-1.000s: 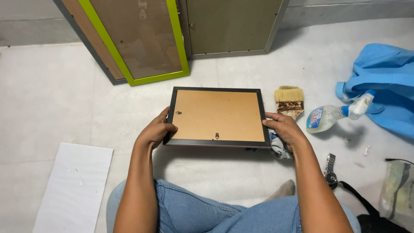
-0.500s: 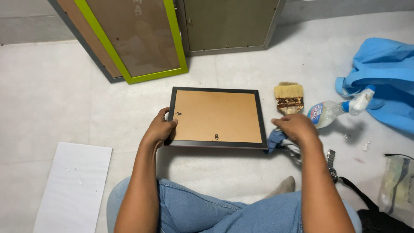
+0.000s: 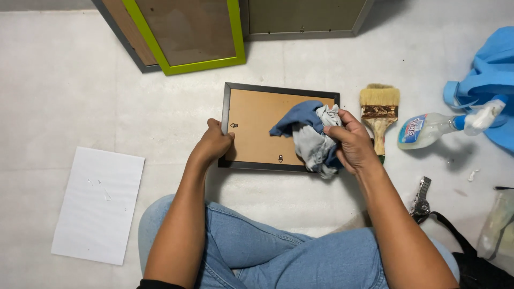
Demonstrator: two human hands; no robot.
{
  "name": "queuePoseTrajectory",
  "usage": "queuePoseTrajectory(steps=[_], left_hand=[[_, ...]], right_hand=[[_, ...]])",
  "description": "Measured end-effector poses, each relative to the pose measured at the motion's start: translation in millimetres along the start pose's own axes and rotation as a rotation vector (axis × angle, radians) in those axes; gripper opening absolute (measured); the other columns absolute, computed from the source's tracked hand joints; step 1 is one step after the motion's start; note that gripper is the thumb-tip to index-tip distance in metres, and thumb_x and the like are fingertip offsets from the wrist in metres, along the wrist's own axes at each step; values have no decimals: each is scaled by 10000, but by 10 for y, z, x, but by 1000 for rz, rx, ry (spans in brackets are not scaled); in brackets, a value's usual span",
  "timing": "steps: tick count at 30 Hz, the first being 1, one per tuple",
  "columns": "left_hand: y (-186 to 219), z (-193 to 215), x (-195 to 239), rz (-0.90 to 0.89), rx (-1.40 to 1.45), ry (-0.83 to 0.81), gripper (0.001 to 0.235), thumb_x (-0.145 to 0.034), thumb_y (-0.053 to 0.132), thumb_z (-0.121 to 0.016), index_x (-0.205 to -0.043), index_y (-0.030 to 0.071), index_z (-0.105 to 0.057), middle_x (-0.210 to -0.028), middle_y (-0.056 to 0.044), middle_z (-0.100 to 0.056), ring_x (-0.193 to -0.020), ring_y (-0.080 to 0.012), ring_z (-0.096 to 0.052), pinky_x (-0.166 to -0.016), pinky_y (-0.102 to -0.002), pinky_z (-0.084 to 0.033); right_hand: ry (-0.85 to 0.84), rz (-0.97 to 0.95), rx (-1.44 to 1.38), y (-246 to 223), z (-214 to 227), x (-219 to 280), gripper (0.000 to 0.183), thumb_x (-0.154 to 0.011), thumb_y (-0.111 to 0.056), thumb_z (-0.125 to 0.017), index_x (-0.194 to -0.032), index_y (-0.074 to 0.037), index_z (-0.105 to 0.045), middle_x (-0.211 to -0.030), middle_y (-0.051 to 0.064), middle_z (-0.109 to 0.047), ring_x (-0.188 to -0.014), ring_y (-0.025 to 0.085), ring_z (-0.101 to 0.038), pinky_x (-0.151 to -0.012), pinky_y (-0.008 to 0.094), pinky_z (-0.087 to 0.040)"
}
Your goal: Cleaning and dusting various picture frames using a spray bottle, cloth, and brushes.
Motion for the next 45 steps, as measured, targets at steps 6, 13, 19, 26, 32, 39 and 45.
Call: queuePoseTrajectory(steps=[6, 13, 19, 26, 32, 39, 45], left_hand=[[110, 5, 45, -25, -210, 5, 478, -946, 221, -646, -1266, -90, -473, -1133, -385, -656, -1095, -540, -662, -876, -622, -539], [293, 183, 118, -75, -420, 133, 359, -851, 196, -749, -1059, -97, -730, -937, -312, -725, -957, -498, -719, -796, -562, -593], [65, 134, -128, -37, -356, 154, 391, -809, 189, -780, -1081, -87, -732, -942, -308, -723, -972, -496, -713, -800, -585, -586], [-16, -3, -276, 16, -341, 109, 374, -755, 45, -739, -1090, -118, -704, -946, -310, -709, -981, -495, -697, -810, -620, -570], [632, -119, 187, -242, -180, 44, 422, -873, 250, -687, -1187, -13, -583, -1092, -240, -654, -1118, -496, -651, -946, -586, -533], [1189, -566, 725, -435, 7, -299, 782, -807, 339, -734, -1403, -54, -415, -1325, -432, -551, -1287, -605, -487, -1103, -676, -393], [488, 224, 36, -324, 279, 313, 328, -792, 269, -708, -1098, 155, -742, -893, -169, -724, -838, -315, -702, -751, -505, -543]], right_hand=[[-82, 458, 554, -92, -129, 46, 559, -782, 30, -792, -1316, 15, -626, -1321, 172, -658, -1215, 248, -609, -1044, 384, -485], [-144, 237, 1467, 337, -147, -61, 720, -824, -435, -762, -1503, -346, -541, -1439, 101, -543, -1315, 398, -512, -1078, 529, -459], [-165, 49, 1386, 589, 50, -132, 607, -782, -353, -786, -1369, -265, -660, -1325, 135, -634, -1218, 407, -634, -1013, 494, -519], [101, 160, 1135, 437, 258, -292, 765, -818, -347, -751, -1532, -192, -521, -1405, 218, -533, -1258, 470, -556, -1022, 557, -462], [-146, 150, 868, 296, -520, 204, 583, -807, -193, -813, -1365, -118, -661, -1418, 132, -638, -1356, 316, -547, -1138, 454, -427], [-346, -59, -170, -237, -756, 346, 628, -955, -106, -605, -1528, 35, -391, -875, 49, -590, -885, 155, -647, -1072, 488, -526], [343, 24, 1498, 28, 1064, -453, 438, -887, -450, -682, -1196, -142, -725, -1159, 145, -641, -1148, 410, -632, -887, 545, -545]])
Point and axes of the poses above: each hand's wrist, its own x-axis away from the middle knuckle, its own z-axis out of the back of the hand, y = z × x, the point moved 7 cm from there along -x, towards the middle knuckle
